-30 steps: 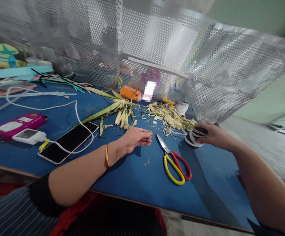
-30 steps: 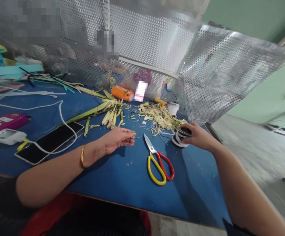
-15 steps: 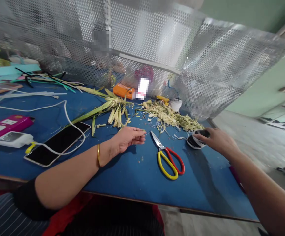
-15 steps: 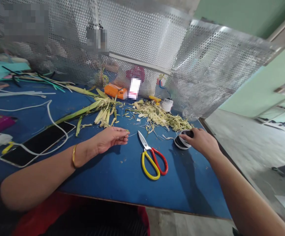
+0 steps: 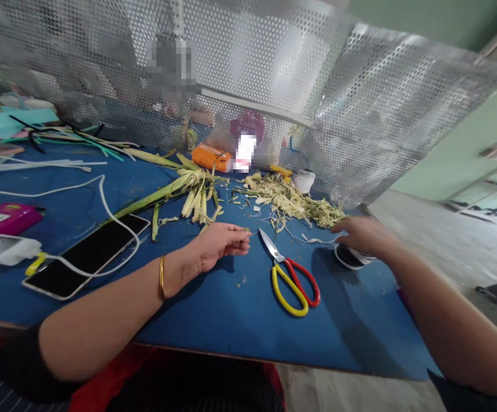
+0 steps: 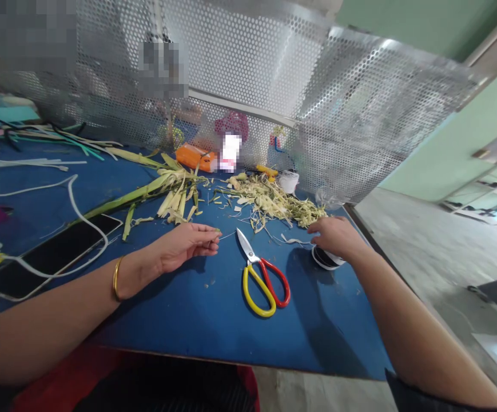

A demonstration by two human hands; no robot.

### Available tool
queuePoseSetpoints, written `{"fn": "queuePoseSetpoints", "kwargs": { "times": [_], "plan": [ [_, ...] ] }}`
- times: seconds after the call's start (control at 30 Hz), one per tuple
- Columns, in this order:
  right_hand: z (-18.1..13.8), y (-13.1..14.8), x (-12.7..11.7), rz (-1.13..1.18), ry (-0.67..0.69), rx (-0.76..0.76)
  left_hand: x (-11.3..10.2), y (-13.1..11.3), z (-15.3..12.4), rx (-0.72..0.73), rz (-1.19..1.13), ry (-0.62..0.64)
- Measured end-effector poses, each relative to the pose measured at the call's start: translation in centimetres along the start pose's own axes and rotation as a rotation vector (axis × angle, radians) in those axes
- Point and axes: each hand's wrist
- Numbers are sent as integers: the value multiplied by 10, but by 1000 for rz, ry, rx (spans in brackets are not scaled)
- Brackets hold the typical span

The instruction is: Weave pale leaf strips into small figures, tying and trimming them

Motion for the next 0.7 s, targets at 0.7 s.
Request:
{"fn": "queuePoseSetpoints", "kwargs": {
  "times": [0.7],
  "plan": [
    [61, 3, -15, 141, -181, 151, 5, 1, -7, -38, -18, 34]
  ]
}}
Point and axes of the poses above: each hand's wrist, its own z-axis towards the middle knuckle, its own x-axis out of the palm, y = z × x, and after that the axes turned 4 degrees about -x, right-handed
